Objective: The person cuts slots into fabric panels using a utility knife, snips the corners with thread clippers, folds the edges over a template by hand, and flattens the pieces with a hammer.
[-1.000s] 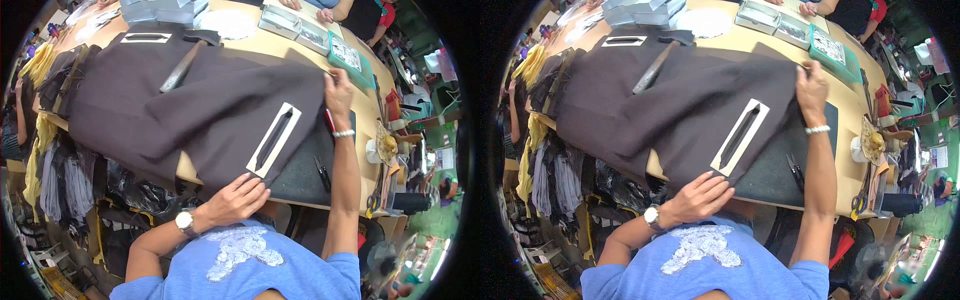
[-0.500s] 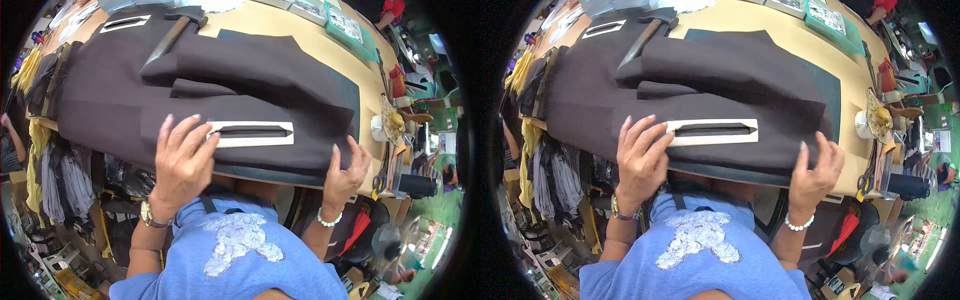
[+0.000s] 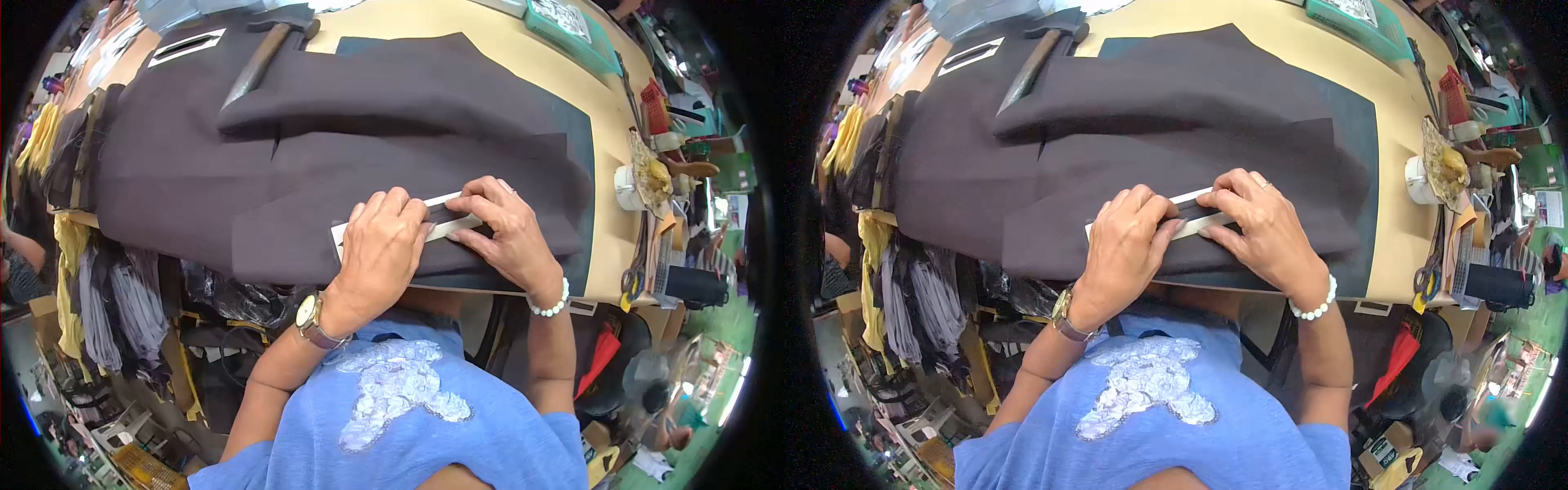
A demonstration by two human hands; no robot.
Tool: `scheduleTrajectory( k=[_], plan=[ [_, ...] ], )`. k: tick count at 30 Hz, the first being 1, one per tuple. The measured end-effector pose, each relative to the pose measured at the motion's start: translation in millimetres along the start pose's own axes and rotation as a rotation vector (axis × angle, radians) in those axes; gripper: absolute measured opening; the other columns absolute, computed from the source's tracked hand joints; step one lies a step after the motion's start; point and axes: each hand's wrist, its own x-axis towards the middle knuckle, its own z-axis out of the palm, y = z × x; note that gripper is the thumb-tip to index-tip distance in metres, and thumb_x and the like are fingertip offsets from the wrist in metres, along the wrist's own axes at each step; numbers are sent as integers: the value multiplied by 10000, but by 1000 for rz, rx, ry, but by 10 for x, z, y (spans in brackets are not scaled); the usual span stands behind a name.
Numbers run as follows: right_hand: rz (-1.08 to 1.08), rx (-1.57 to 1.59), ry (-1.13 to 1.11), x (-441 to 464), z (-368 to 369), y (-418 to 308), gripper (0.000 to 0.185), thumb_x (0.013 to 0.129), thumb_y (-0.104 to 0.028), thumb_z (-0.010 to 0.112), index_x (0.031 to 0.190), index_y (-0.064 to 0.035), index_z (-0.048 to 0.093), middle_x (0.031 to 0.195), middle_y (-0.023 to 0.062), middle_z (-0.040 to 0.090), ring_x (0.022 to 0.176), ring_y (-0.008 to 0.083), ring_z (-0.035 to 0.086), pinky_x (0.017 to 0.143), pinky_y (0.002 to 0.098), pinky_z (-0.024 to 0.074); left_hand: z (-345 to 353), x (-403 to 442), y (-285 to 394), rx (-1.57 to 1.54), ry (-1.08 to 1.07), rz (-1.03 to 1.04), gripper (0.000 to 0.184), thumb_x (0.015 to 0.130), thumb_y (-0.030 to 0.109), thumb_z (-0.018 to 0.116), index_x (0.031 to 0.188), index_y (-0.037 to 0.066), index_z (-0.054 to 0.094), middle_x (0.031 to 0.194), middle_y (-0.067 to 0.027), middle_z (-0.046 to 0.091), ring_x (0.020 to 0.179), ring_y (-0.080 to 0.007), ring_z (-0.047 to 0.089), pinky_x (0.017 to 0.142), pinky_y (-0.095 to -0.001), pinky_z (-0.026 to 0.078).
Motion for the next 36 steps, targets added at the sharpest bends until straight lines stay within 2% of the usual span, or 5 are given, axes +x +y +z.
scheduleTrajectory(
  k=[12,18,29,34,36],
  plan=[
    [-103,25,-41,50,-8,158,388,632,-131,761,986,-59,618,924,80,547,829,267,544,730,366,453,39,11,95,100,-111,19,90,818,68,589,830,42,504,811,-102,494,771,-261,505,702,-379,370],
    [-136,28,-56,64,-29,182,375,654,-147,751,1000,-71,630,927,80,552,826,260,546,731,358,457,-118,24,78,-132,-90,-55,148,795,85,645,920,30,590,765,-92,573,711,-249,562,661,-365,392],
    [-213,272,-160,13,-184,385,266,688,-134,738,944,-78,692,1055,111,593,930,251,588,797,344,493,-103,-169,-116,-52,8,48,157,724,85,710,881,87,714,733,-13,564,682,-170,531,623,-315,389],
    [-300,-147,-211,40,-131,316,483,726,-412,696,1148,-186,639,1329,144,450,1186,347,437,982,486,345,-97,-174,-130,-47,12,56,152,730,86,703,882,84,708,727,-8,544,680,-167,522,634,-312,383],
    [-336,-170,-236,68,-27,243,499,755,-484,643,1175,-216,626,1367,133,425,1225,344,403,1013,486,319,-85,-195,-136,-46,12,57,156,731,88,703,887,77,697,741,-12,541,694,-172,522,647,-314,378]
  ],
)
